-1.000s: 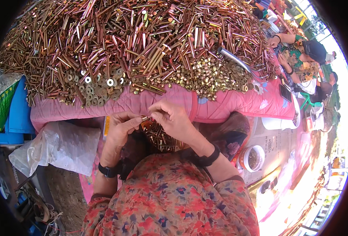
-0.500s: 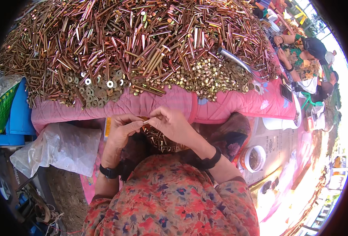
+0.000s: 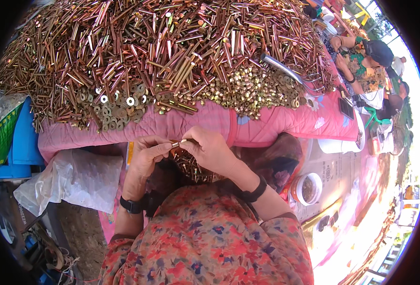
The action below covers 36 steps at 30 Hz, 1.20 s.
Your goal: Sorting through a large pile of metal bolts and washers on a table and assembling them.
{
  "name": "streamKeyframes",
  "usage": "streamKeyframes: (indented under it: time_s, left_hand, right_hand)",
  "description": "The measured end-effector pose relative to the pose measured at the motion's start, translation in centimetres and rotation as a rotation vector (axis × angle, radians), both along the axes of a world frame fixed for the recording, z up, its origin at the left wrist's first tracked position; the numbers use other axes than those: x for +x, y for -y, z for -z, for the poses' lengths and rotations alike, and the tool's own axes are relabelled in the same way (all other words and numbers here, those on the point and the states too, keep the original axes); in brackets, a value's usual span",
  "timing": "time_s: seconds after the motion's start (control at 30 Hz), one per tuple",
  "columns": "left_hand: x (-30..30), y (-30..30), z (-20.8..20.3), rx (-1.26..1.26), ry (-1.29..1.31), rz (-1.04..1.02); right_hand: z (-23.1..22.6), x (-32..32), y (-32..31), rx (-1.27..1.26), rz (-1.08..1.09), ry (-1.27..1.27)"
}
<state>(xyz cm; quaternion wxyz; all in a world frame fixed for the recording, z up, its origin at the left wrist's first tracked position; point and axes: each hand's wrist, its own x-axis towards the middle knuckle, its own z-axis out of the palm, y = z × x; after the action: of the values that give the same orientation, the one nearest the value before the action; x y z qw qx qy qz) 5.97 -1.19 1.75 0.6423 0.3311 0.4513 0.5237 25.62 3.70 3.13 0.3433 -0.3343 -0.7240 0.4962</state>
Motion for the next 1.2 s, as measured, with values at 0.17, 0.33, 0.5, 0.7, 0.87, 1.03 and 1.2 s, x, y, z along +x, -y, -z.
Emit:
streamKeyframes:
  time_s: [0.17, 0.33, 0.5, 0.7, 0.87, 1.03, 1.2]
  left_hand:
    - [0.2, 0.1, 0.1, -0.023, 0.000, -0.001]
    - [0.2, -0.1, 0.1, -0.032, -0.014, 0.022]
    - [-0.1, -0.1, 0.0, 0.105, -0.105, 0.230]
    - [0.3, -6.1, 0.5, 0.600, -1.057, -0.204]
    - [0.4, -8.4, 2.1, 0.678, -1.447, -0.196]
    - [-0.2, -9.0, 1.7, 0.701, -1.549, -0.084]
    - [-1.4, -7.9, -0.4, 0.818, -1.556, -0.162]
  right_hand:
    - [-0.6, -0.2, 0.3, 0.070, 0.023, 0.051]
    - [-1.0, 0.0, -0.3, -0.481, -0.002, 0.111]
    - [-1.3, 0.6, -1.2, -0.384, -0.071, 0.203]
    - [3.4, -1.6, -5.9, 0.580, 0.281, 0.256]
    - [3.7, -3.1, -6.4, 0.565, 0.272, 0.454]
    - [3.1, -2.7, -6.7, 0.357, 0.261, 0.593]
    - [2.1, -1.1, -5.8, 0.355, 0.360, 0.597]
